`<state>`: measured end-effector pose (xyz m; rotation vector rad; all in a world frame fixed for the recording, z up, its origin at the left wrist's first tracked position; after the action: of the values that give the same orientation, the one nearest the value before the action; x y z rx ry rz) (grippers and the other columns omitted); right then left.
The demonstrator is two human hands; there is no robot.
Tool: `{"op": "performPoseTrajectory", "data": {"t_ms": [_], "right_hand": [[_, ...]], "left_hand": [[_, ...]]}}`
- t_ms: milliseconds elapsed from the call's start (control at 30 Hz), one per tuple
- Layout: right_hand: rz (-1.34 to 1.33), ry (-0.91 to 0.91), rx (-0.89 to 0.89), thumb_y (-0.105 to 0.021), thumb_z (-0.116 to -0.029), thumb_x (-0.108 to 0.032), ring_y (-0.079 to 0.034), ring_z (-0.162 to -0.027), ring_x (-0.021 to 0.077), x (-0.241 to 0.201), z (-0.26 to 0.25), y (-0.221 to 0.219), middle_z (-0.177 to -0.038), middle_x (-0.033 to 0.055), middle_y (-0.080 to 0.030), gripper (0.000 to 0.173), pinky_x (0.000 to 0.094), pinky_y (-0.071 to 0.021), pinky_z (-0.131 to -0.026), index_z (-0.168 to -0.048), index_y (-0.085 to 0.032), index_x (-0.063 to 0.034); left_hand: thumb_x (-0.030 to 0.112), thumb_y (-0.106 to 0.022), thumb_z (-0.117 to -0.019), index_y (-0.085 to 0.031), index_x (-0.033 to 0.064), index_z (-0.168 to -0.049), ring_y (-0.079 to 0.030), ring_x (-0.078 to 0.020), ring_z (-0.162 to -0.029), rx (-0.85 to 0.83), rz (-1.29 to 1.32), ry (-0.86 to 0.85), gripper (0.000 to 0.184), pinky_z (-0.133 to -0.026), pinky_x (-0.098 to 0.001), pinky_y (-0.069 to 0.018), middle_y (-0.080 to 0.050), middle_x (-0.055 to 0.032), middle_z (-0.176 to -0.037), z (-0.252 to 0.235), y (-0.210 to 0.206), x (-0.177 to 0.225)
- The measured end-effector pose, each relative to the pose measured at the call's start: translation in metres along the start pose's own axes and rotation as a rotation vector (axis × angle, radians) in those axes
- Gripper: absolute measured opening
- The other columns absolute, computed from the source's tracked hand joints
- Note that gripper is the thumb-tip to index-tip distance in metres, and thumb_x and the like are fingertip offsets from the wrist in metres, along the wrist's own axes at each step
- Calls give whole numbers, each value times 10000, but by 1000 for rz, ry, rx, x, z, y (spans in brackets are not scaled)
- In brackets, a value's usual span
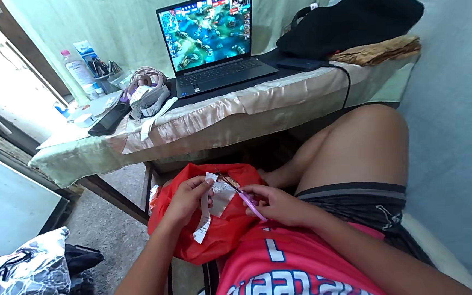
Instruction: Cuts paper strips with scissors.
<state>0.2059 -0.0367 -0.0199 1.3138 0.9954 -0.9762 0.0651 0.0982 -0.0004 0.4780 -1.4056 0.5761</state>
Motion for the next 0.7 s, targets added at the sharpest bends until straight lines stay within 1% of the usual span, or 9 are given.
{"op": "performPoseTrajectory", "data": {"t_ms": [100,233,300,367,400,433,500,567,700], "right_hand": [[77,23,12,-738,-953,-314,-676,-1021,74,1,-1,2,-1207,30,-682,521,260,-576,-890,-1411,-575,-124],[117,23,11,-740,-951,-311,-667,-980,47,2,-2,3,-1165,13,-695,486,239,-565,-870,-1383,-609,-131],[126,19,13,-741,-950,-309,-666,-981,45,3,-2,4,-1169,7,-697,478,239,-562,-874,-1380,-617,-139],[142,17,10,-738,-952,-312,-670,-995,46,4,-2,5,-1182,1,-701,478,244,-563,-890,-1385,-619,-150],[149,12,7,-737,-953,-314,-672,-999,47,6,-2,5,-1187,1,-701,480,249,-564,-896,-1391,-618,-156],[149,8,7,-739,-953,-313,-673,-995,47,7,-3,5,-1185,0,-703,480,249,-565,-892,-1391,-619,-159],[140,5,8,-740,-953,-308,-675,-985,43,8,-2,4,-1179,-2,-706,475,243,-568,-883,-1387,-621,-157],[130,13,6,-738,-954,-303,-677,-981,45,7,-2,4,-1172,-2,-708,466,242,-569,-881,-1381,-624,-156],[129,12,7,-735,-956,-309,-676,-984,48,7,-3,3,-1177,1,-705,472,243,-568,-882,-1385,-619,-150]], "left_hand": [[192,-560,-1061,-692,31,-1064,-630,-148,-645,2,-19,-38,208,-654,-347,-601,-629,-34,-764,-3,4,0],[183,-577,-1054,-699,18,-1078,-688,-181,-741,21,-16,-47,206,-700,-384,-624,-702,-84,-904,-4,5,-1],[150,-558,-1056,-679,-3,-1063,-707,-205,-760,15,0,-47,195,-733,-406,-635,-707,-105,-910,-5,4,-2],[124,-533,-1060,-667,-16,-1069,-723,-221,-790,-11,-9,-28,194,-748,-404,-640,-720,-128,-968,-5,1,-2],[120,-522,-1060,-662,-12,-1072,-714,-198,-751,-27,-27,-25,193,-704,-368,-635,-721,-120,-967,-4,0,-2],[118,-521,-1056,-663,0,-1075,-683,-159,-687,-38,-52,-27,186,-633,-315,-606,-718,-101,-942,-4,-2,-2],[119,-521,-1048,-674,11,-1095,-595,-102,-599,-51,-77,-28,193,-540,-243,-517,-698,-71,-892,-4,-3,-4],[128,-537,-1049,-683,12,-1071,-546,-78,-560,-49,-87,-27,187,-509,-218,-470,-687,-60,-868,-4,-3,-5],[148,-576,-1044,-702,20,-1033,-545,-69,-573,-48,-92,-17,179,-522,-214,-463,-697,-52,-870,-6,-5,-6]]}}
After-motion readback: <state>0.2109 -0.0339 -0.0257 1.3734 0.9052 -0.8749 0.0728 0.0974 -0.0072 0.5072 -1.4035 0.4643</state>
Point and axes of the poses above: each hand's wrist, its own z-axis away from the middle knuckle, its own y-axis out of the back of the hand, x = y × z, the point moved 10 cm from there along -z, towards the middle knuckle
